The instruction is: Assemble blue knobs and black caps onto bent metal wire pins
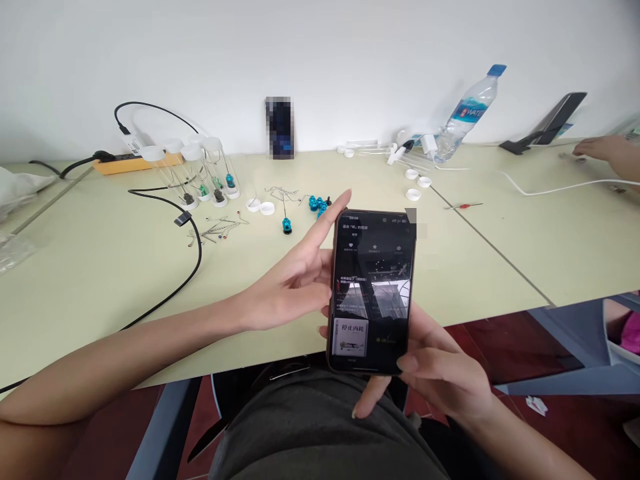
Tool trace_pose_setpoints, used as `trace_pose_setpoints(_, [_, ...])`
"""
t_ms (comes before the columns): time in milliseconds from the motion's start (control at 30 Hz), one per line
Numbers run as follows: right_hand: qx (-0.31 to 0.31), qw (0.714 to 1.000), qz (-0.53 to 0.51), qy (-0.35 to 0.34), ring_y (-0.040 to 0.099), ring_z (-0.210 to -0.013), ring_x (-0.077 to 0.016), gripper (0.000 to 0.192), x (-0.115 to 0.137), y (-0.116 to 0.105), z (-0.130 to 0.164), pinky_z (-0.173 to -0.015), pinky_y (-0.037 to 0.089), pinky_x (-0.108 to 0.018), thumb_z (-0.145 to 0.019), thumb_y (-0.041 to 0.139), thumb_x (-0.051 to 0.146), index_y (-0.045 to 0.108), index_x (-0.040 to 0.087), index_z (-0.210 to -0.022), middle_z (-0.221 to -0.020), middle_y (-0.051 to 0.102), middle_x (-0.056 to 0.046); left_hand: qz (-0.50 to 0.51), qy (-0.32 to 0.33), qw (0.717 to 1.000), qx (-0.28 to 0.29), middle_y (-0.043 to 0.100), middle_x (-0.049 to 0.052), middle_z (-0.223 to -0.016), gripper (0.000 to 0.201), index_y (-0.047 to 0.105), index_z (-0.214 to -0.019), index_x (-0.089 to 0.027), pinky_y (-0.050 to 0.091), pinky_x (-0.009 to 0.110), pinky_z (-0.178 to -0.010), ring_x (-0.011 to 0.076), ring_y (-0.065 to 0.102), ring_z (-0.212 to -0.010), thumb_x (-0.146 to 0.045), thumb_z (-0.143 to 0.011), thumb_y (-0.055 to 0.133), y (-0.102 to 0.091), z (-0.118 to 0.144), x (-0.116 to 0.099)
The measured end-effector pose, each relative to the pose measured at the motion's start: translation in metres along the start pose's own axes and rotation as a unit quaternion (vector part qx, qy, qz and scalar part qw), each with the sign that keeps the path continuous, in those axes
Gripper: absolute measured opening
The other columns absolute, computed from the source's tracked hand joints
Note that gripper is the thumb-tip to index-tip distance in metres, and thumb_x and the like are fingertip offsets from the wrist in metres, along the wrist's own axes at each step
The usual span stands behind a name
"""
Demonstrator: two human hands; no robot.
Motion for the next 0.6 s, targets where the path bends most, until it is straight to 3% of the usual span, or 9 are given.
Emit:
trace_pose_setpoints(233, [0.007, 1.000, 0.013, -0.002, 0.054, -0.123, -0.0338, 0.082, -0.0018, 0.0014, 0.0001, -0.077, 0.060, -0.055, -0.077, 0.053, 0.009, 0.020, 0.033, -0.149, -0.142, 0.049, -0.009, -0.063, 0.003, 0.998, -0.014, 0.066, 0.002, -0.099, 0.094, 0.000, -0.150, -0.044, 0.054, 0.037, -0.075, 0.0201, 0.065, -0.084, -0.030, -0.085, 0.065, -0.0034, 0.0013, -0.0011])
trace_pose_setpoints(367, [0.010, 1.000, 0.008, -0.001, 0.055, -0.122, -0.0336, 0.082, -0.0019, 0.0030, 0.0005, -0.078, 0.059, -0.056, -0.078, 0.051, 0.008, 0.019, 0.032, -0.149, -0.142, 0.048, -0.010, -0.067, 0.008, 0.998, -0.008, 0.066, 0.001, -0.097, 0.098, -0.002, -0.150, -0.044, 0.054, 0.043, -0.079, 0.0234, 0.067, -0.088, -0.031, -0.083, 0.068, -0.0014, -0.0011, -0.0013])
trace_pose_setpoints(600, [0.013, 1.000, -0.006, 0.003, 0.054, -0.122, -0.0334, 0.084, -0.0014, 0.0036, -0.0009, -0.077, 0.060, -0.055, -0.076, 0.053, 0.008, 0.018, 0.032, -0.149, -0.139, 0.051, -0.010, -0.051, 0.003, 0.998, -0.024, 0.067, 0.002, -0.099, 0.092, 0.004, -0.150, -0.044, 0.056, 0.038, -0.074, 0.0216, 0.067, -0.084, -0.032, -0.084, 0.067, -0.0041, -0.0025, 0.0020])
Point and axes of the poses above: each hand's wrist, its own z-axis away from the middle knuckle, its own y-axis out of the palm, x = y × z, the point moved 10 cm from there along -z, towards the middle knuckle
